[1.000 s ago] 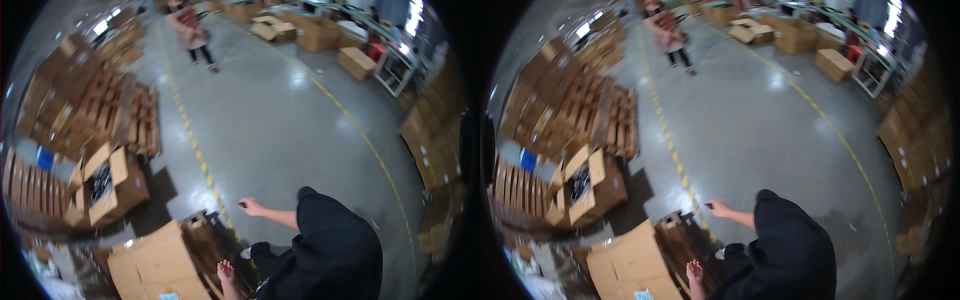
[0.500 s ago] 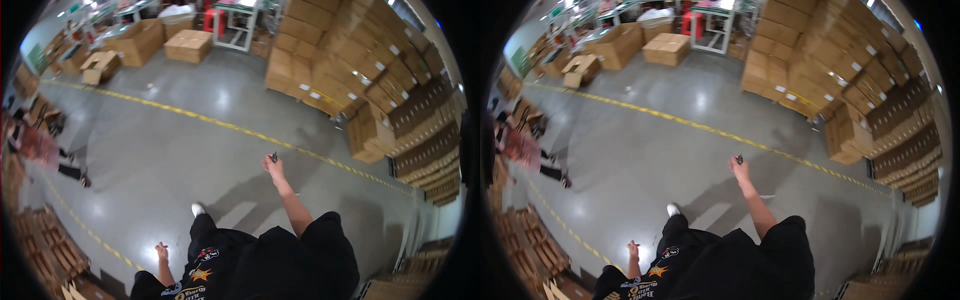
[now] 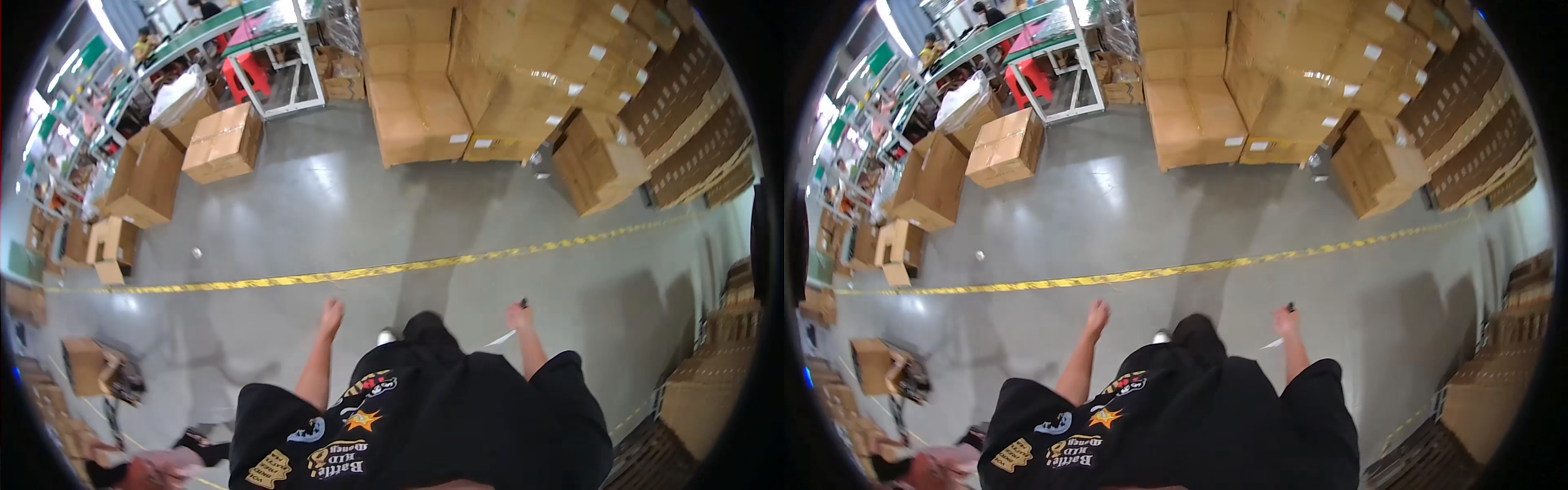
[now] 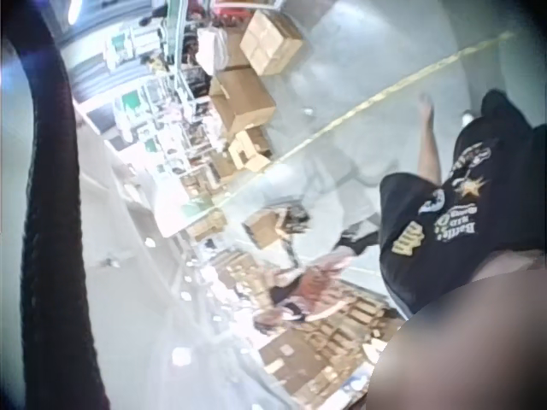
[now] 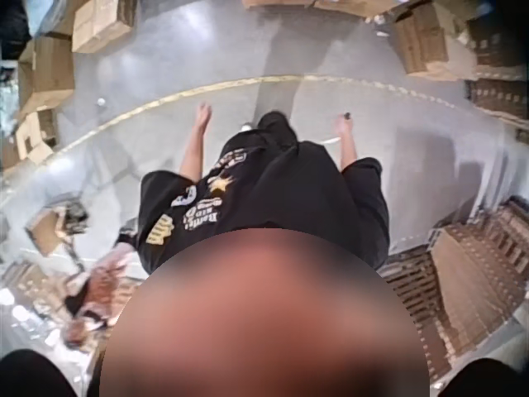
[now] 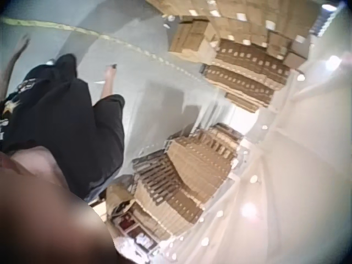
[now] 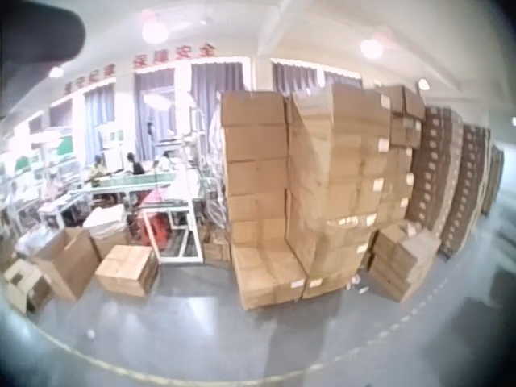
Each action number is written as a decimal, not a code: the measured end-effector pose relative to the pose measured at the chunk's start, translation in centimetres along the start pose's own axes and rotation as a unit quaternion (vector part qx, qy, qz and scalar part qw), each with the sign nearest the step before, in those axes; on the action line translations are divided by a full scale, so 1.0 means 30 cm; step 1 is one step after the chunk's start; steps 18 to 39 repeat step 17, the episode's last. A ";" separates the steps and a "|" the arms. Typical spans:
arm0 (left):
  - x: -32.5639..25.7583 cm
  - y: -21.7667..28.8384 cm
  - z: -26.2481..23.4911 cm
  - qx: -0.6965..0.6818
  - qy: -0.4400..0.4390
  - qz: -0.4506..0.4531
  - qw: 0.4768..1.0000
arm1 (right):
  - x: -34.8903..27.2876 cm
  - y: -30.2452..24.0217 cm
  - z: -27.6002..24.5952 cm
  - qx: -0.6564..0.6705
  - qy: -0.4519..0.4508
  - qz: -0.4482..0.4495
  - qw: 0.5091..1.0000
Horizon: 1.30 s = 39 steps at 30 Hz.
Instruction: The recorder installs a circuit board into a plastic casing using an electric screwdriver and then breaks down cardboard boxes with a box cutter.
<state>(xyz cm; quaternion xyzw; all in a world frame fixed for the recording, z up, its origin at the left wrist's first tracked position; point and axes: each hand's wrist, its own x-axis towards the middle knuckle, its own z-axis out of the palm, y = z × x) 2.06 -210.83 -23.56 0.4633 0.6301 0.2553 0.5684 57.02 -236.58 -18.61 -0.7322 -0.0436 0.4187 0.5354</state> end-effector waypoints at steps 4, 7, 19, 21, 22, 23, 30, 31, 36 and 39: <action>0.414 0.810 0.253 0.062 -0.145 0.151 0.976 | 0.210 -0.155 0.246 0.012 0.111 0.148 0.983; 0.621 1.046 0.366 0.070 -0.204 0.107 0.971 | 0.424 -0.173 0.426 0.012 0.115 0.196 0.974; 1.331 1.102 -0.001 0.114 -0.116 -0.267 0.950 | 1.297 -0.572 1.186 -0.145 0.043 0.134 0.979; 1.331 1.102 -0.001 0.114 -0.116 -0.267 0.950 | 1.297 -0.572 1.186 -0.145 0.043 0.134 0.979; 1.331 1.102 -0.001 0.114 -0.116 -0.267 0.950 | 1.297 -0.572 1.186 -0.145 0.043 0.134 0.979; 1.331 1.102 -0.001 0.114 -0.116 -0.267 0.950 | 1.297 -0.572 1.186 -0.145 0.043 0.134 0.979; 1.331 1.102 -0.001 0.114 -0.116 -0.267 0.950 | 1.297 -0.572 1.186 -0.145 0.043 0.134 0.979; 1.331 1.102 -0.001 0.114 -0.116 -0.267 0.950 | 1.297 -0.572 1.186 -0.145 0.043 0.134 0.979; 1.331 1.102 -0.001 0.114 -0.116 -0.267 0.950 | 1.297 -0.572 1.186 -0.145 0.043 0.134 0.979; 1.331 1.102 -0.001 0.114 -0.116 -0.267 0.950 | 1.297 -0.572 1.186 -0.145 0.043 0.134 0.979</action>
